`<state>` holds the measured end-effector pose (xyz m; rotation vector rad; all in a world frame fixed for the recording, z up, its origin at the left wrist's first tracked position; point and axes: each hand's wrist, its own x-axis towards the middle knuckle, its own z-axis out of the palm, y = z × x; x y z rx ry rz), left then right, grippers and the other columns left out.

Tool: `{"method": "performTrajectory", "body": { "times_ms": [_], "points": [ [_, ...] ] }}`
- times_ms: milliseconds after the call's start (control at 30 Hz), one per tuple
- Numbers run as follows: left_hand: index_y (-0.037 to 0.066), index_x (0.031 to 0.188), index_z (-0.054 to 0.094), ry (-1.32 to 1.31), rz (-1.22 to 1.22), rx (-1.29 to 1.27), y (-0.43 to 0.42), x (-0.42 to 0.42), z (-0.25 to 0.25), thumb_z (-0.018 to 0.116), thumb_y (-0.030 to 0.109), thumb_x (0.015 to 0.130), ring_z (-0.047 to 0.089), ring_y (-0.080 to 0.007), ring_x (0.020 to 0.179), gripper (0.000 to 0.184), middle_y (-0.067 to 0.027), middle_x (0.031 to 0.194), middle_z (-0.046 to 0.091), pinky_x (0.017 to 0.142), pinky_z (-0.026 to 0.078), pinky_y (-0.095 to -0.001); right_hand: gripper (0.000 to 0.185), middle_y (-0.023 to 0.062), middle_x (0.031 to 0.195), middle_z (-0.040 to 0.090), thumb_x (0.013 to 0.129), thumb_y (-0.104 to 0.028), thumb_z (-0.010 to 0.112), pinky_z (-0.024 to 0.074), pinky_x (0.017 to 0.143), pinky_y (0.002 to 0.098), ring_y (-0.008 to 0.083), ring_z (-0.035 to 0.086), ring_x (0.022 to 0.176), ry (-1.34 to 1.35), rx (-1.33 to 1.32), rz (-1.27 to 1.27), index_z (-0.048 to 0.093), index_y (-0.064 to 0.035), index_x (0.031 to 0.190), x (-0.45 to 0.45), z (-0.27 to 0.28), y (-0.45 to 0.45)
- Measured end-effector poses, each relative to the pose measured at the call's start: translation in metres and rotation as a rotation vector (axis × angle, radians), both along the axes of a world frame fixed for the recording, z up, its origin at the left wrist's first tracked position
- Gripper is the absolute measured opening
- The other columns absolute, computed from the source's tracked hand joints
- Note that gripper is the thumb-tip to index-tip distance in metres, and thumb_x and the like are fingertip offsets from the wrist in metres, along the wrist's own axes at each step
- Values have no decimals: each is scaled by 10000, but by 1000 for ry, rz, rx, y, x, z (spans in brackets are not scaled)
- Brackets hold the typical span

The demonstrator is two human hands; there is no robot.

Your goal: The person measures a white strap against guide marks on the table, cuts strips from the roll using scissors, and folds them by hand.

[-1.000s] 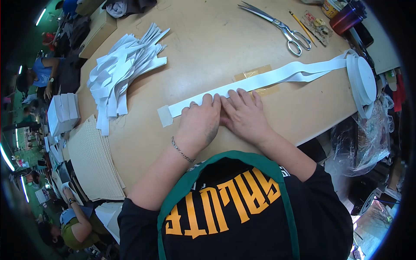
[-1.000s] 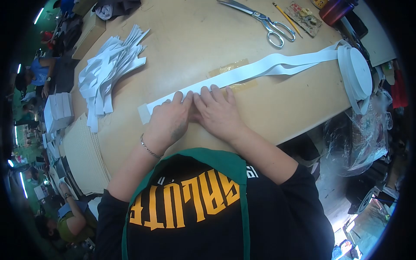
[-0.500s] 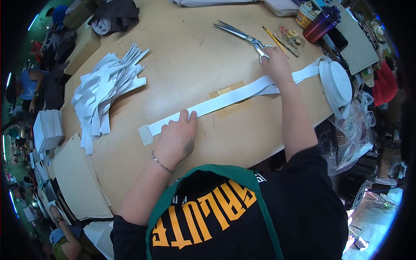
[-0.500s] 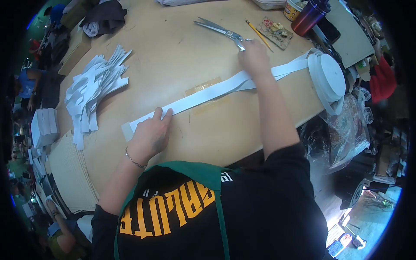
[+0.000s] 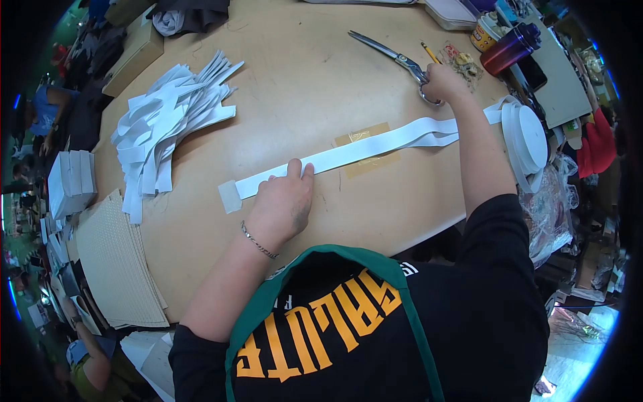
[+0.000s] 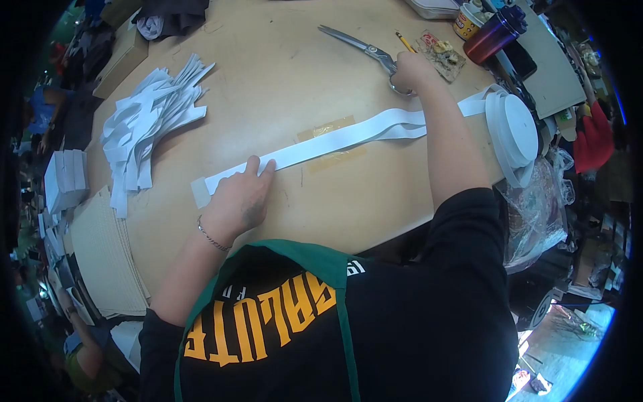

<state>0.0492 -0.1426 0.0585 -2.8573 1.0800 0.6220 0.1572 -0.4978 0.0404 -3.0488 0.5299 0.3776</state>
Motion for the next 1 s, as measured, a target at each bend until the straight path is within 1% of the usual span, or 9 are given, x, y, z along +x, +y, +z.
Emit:
{"method": "performTrajectory", "body": {
  "times_ms": [100,300,433,500,533,567,667,867,1000],
  "points": [
    [-37,1249,429,4,-6,-2,0,1,-2,538,18,717,622,-314,693,546,-217,1063,472,627,515,-401,285,120,726,632,679,-228,710,482,632,343,234,606,638,54,103,65,632,-27,864,5,3,-10],
    [-55,1237,429,27,-11,-37,1,1,-1,538,17,718,620,-312,689,536,-216,1057,468,627,515,-398,437,62,600,544,717,-419,748,386,497,320,162,524,552,-252,202,7,579,-17,712,-23,21,6],
    [-68,1228,428,36,-9,-65,3,3,-2,534,22,726,617,-314,685,520,-213,1041,468,623,513,-401,330,-10,592,492,811,-362,656,375,501,228,64,492,548,-341,869,-105,560,-58,724,-114,56,55],
    [-73,1221,430,57,-17,-57,3,4,0,531,25,733,618,-317,699,508,-211,1035,468,623,513,-403,221,-5,693,532,865,-272,573,412,526,223,79,513,603,-193,1130,-100,552,-53,891,-180,38,56],
    [-76,1217,431,64,-20,-54,3,5,0,529,26,736,618,-318,706,501,-210,1032,468,624,512,-404,218,-5,744,532,851,-257,588,431,547,237,85,516,629,-108,1338,-369,546,-57,928,-213,31,65],
    [-77,1214,433,58,-17,-63,3,5,-1,529,27,735,618,-316,713,499,-211,1034,468,625,512,-404,225,-6,755,533,828,-243,625,428,565,238,84,511,639,18,1452,-294,550,-55,926,-242,24,75],
    [-77,1201,446,48,-7,-66,3,3,-3,539,32,743,623,-296,753,480,-195,1044,471,651,507,-396,305,-14,705,522,857,-344,605,409,577,236,68,493,648,343,1325,-292,534,-47,853,-289,34,112],
    [-76,1189,457,82,-12,2,0,6,1,554,39,766,630,-265,801,448,-171,1056,473,693,500,-380,455,14,661,534,879,-520,487,421,531,218,104,554,600,396,1425,-359,519,-71,805,-312,7,126],
    [-83,1194,448,71,-23,-8,1,5,-2,553,38,767,630,-275,783,456,-179,1051,470,687,502,-381,529,1,684,555,828,-597,524,424,530,212,88,534,593,395,1457,-440,543,-69,837,-302,6,133]
  ]
}}
